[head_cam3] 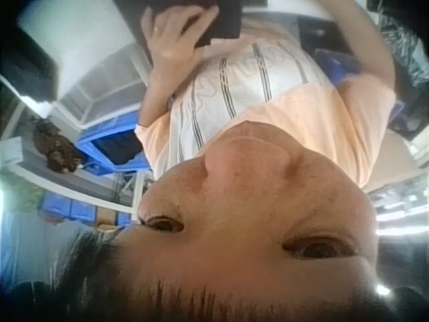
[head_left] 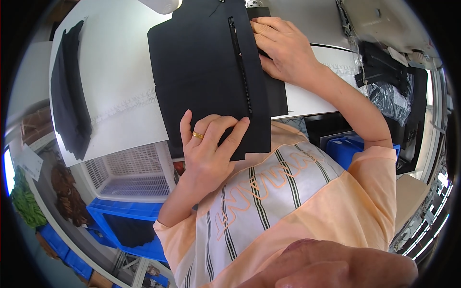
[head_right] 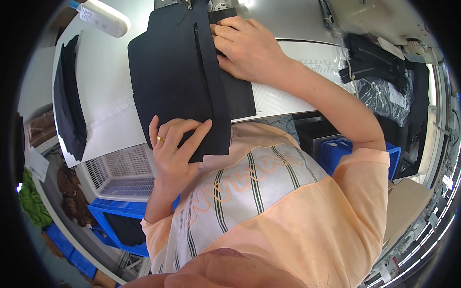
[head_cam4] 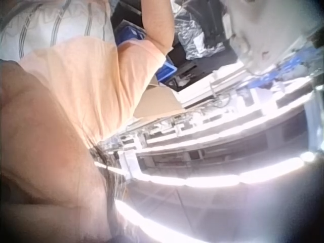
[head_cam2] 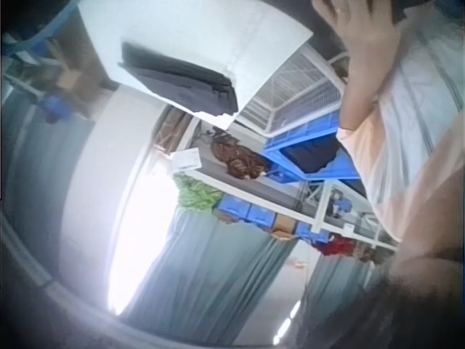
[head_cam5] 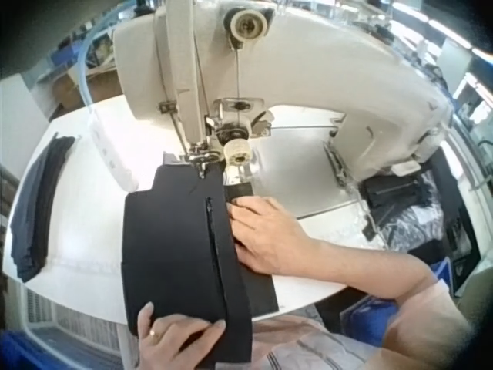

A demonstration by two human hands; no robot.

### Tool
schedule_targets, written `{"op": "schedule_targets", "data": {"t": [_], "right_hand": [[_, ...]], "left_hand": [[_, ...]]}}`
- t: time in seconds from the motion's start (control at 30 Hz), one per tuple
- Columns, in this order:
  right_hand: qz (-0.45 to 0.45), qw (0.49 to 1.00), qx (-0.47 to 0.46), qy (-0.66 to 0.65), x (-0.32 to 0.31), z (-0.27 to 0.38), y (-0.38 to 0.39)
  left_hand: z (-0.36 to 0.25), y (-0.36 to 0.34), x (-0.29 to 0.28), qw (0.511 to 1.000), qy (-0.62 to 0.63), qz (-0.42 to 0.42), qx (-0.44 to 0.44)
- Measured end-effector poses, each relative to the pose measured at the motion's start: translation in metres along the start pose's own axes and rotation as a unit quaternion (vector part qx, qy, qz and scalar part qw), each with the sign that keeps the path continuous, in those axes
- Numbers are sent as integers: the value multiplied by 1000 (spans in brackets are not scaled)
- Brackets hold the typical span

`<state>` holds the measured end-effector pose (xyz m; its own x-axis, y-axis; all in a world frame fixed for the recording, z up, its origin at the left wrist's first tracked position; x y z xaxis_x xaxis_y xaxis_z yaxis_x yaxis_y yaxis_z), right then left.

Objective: Sewing a zipper onto a black leather component using an industrial sewing machine.

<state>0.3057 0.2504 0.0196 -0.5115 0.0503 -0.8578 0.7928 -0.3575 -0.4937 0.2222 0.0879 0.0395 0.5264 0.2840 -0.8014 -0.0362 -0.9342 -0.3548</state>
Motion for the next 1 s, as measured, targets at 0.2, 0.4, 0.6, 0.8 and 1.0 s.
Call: {"op": "schedule_targets", "data": {"t": [0.2,0.4,0.6,0.8,1.0], "right_hand": [[17,1000,-8,-1,2,-1,-2],[26,999,-26,3,-4,4,-9],[13,999,-34,2,-6,7,-6],[31,999,-20,-3,-9,14,-5],[24,999,-24,9,-9,14,-2]], "left_hand": [[5,5,9,1000,-15,-14,3],[5,4,11,1000,-16,-18,-2],[4,5,10,1000,-15,-13,-7],[3,5,9,1000,-11,-11,-8],[3,5,10,1000,-11,-11,-8]]}}
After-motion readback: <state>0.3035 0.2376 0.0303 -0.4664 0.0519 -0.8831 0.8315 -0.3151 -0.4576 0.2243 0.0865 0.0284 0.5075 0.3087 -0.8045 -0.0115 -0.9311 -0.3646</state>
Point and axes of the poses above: each hand's wrist, its own y-axis away from the middle knuckle, its own x-axis out of the palm, z = x × y, the point moved 8 cm from there along -y, towards the middle knuckle, and after that the axes turned 3 degrees about -z, right-handed, at the moved point
